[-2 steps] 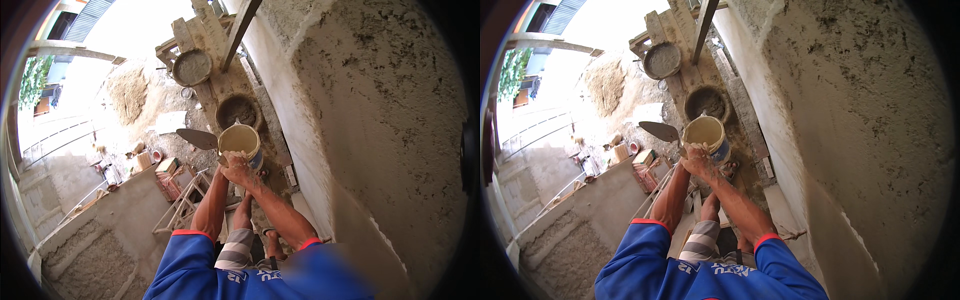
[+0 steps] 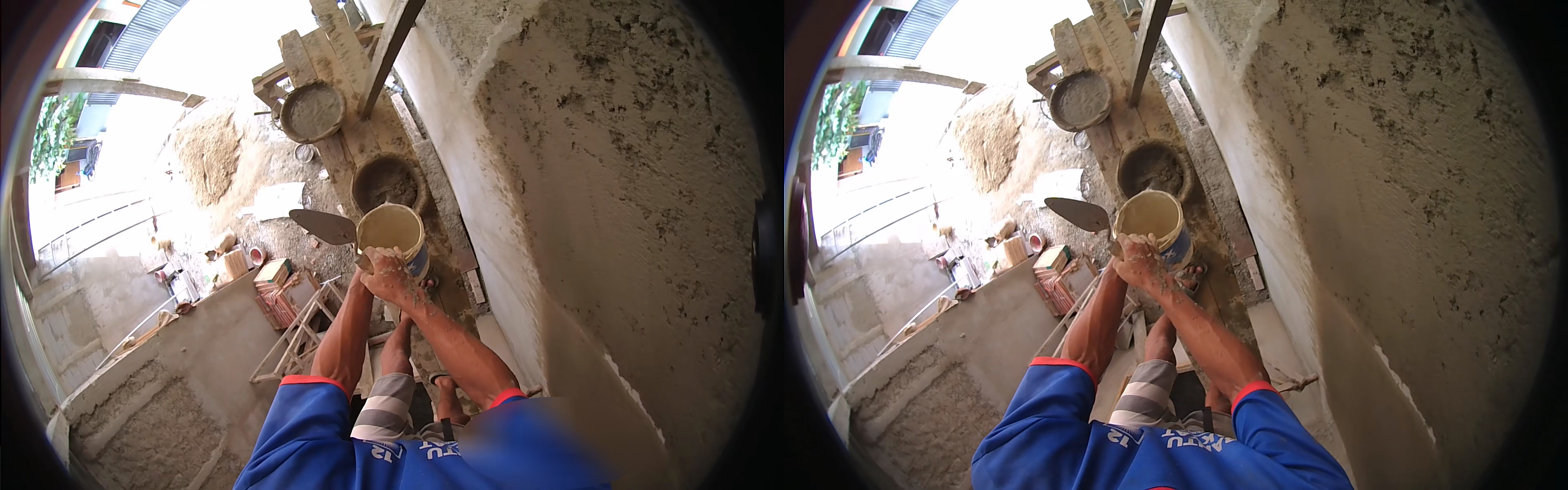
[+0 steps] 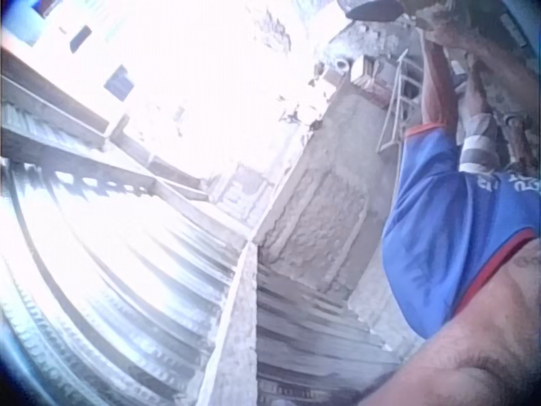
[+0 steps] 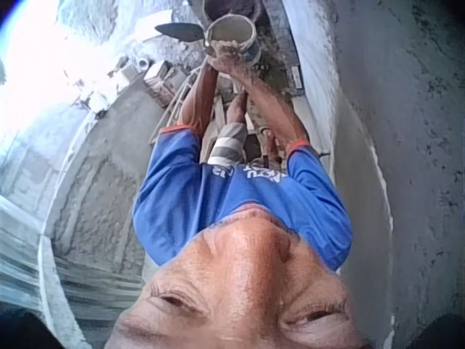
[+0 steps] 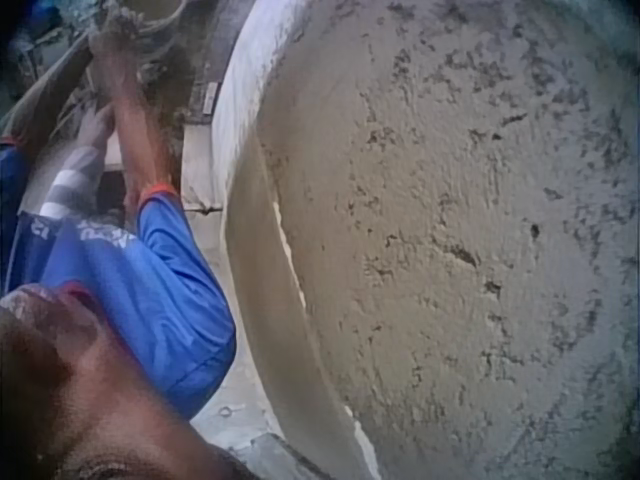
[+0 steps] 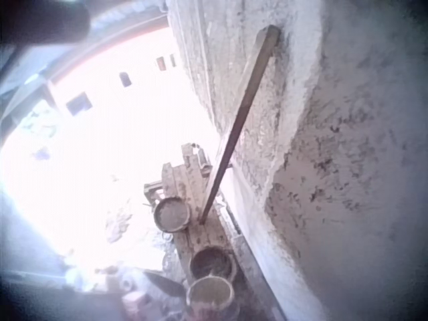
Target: The person applies plaster to a concrete wall using a trowel, taking the plaster from a bucket and spreading it onto the surface, then uses a wooden straight edge to level the applied plaster.
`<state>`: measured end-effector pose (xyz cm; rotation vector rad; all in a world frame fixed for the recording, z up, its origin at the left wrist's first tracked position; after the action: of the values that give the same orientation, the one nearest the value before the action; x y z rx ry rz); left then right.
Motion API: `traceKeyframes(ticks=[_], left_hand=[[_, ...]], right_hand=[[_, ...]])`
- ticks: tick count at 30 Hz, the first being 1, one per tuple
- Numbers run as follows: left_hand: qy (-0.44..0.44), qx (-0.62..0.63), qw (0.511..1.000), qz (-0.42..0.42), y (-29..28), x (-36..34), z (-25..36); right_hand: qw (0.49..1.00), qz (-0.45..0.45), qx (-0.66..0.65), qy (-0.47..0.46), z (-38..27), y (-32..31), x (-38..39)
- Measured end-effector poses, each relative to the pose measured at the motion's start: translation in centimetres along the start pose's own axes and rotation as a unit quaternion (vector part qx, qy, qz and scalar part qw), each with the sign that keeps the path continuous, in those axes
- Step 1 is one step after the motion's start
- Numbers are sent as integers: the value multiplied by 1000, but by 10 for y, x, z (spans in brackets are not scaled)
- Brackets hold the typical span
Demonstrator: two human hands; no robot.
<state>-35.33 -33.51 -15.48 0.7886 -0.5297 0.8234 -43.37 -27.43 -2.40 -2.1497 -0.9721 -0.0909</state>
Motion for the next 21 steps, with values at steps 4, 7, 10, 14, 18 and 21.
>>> traceKeyframes(ticks=[4,7,10,14,18,21], left_hand=[[-17,-27,999,32,-21,17,-8],[-28,-40,998,34,-22,21,-14],[-36,-48,997,38,-23,24,-16],[-42,-58,997,42,-27,26,-18],[-42,-70,996,43,-29,28,-18],[-45,-77,995,37,-26,24,-19]], right_hand=[[1000,17,-11,-12,-4,-1,-1],[998,46,-24,-23,0,-4,-2],[997,64,-37,-28,1,-5,-3],[996,73,-50,-21,-2,-9,-1],[995,74,-65,-24,-5,-8,2],[995,75,-63,-21,-5,-11,3]])
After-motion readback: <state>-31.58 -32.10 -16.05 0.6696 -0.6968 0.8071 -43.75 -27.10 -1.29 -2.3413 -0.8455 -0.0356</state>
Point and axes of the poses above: each hand's wrist, its own x-axis away from the middle knuckle, its own y-axis out of the palm, z = x × y, the point moved 7 cm from there along -x, towards the middle knuckle, and after that the axes turned 9 degrees about x, right-handed, at the moved point
